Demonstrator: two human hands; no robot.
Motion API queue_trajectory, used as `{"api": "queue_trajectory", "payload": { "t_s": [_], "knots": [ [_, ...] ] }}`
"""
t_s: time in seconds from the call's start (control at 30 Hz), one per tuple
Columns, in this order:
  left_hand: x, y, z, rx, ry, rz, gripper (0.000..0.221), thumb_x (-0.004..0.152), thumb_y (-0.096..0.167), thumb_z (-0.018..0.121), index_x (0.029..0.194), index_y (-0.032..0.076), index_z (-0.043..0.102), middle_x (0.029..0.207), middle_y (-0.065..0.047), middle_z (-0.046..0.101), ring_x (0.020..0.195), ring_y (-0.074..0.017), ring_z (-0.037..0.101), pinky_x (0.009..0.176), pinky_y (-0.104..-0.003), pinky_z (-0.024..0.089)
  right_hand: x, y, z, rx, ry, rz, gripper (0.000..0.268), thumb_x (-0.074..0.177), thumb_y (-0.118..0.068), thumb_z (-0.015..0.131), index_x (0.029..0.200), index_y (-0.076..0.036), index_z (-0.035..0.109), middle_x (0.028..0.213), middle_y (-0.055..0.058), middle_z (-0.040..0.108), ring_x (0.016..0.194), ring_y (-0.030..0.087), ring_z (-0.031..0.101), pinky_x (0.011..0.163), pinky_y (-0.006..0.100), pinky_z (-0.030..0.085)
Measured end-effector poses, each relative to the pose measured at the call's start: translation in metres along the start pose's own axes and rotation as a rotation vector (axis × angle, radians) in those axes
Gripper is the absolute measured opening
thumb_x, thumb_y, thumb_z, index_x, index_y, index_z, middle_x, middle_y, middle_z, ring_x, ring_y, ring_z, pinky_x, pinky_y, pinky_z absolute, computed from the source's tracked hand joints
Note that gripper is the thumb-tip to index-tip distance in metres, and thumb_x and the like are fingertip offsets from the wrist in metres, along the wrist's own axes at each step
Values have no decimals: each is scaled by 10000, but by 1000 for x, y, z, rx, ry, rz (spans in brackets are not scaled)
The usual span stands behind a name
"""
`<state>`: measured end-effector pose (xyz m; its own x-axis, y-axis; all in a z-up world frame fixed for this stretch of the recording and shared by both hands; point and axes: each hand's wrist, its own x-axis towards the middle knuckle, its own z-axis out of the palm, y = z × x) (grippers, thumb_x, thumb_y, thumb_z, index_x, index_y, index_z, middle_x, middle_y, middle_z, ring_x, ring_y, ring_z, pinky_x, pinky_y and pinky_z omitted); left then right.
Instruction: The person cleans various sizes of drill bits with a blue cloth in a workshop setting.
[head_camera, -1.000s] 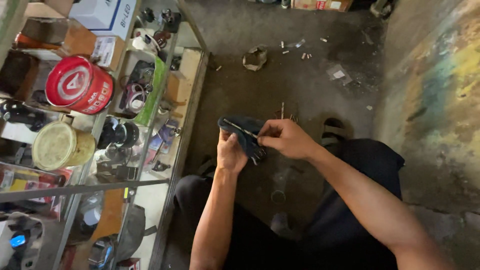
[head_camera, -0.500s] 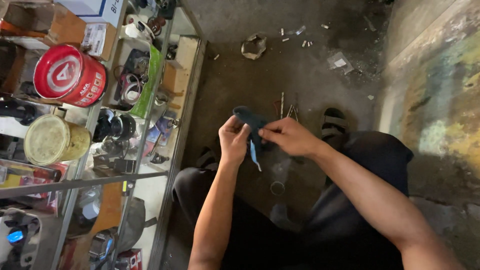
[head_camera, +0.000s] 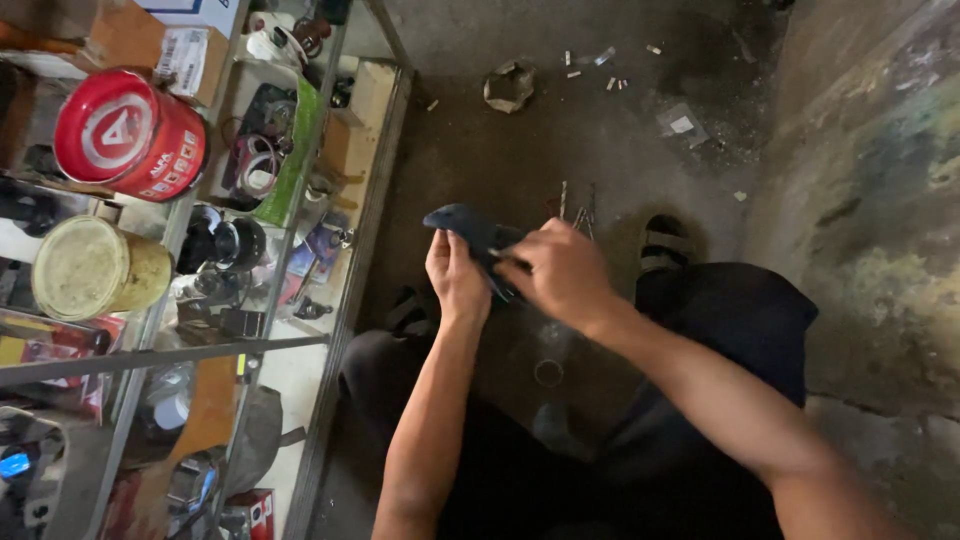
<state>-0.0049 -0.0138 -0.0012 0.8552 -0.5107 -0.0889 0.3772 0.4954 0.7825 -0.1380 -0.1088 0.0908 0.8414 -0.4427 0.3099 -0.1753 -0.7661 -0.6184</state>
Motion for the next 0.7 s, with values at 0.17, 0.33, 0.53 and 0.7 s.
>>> {"api": "queue_trajectory", "payload": {
  "t_s": [0.17, 0.33, 0.53, 0.7],
  "knots": [
    [8, -9, -20, 133, 22, 0, 301, 1155, 248, 434, 1221, 22, 622, 1061, -55, 677, 902, -152, 635, 810, -312, 546, -7, -3, 31, 156, -48, 111, 255, 821, -272, 793, 958, -57, 783, 873, 96, 762, 843, 287, 703, 770, 417, 556],
    [10, 2, -20, 19, -74, -149, 304, 1123, 237, 442, 1237, 24, 627, 1111, -81, 706, 952, -201, 673, 856, -349, 569, 0, 12, 35, 552, -284, 366, 308, 882, -325, 754, 1031, -56, 783, 879, 99, 781, 776, 204, 737, 744, 359, 574],
    [0, 20, -10, -100, -339, -243, 257, 1042, 18, 594, 1299, 23, 603, 1207, -85, 697, 1088, -170, 682, 1008, -326, 556, -2, 19, 27, 667, -288, 461, 312, 907, -341, 740, 1064, -78, 802, 875, 87, 782, 750, 183, 708, 702, 359, 543],
    [-5, 32, -1, 764, -288, -19, 271, 1011, 16, 637, 1278, -26, 657, 1083, -108, 734, 917, -124, 642, 816, -279, 530, -8, 19, 26, 421, -104, 297, 270, 832, -282, 812, 949, -41, 780, 883, 121, 753, 706, 244, 732, 646, 382, 562]
  ]
}}
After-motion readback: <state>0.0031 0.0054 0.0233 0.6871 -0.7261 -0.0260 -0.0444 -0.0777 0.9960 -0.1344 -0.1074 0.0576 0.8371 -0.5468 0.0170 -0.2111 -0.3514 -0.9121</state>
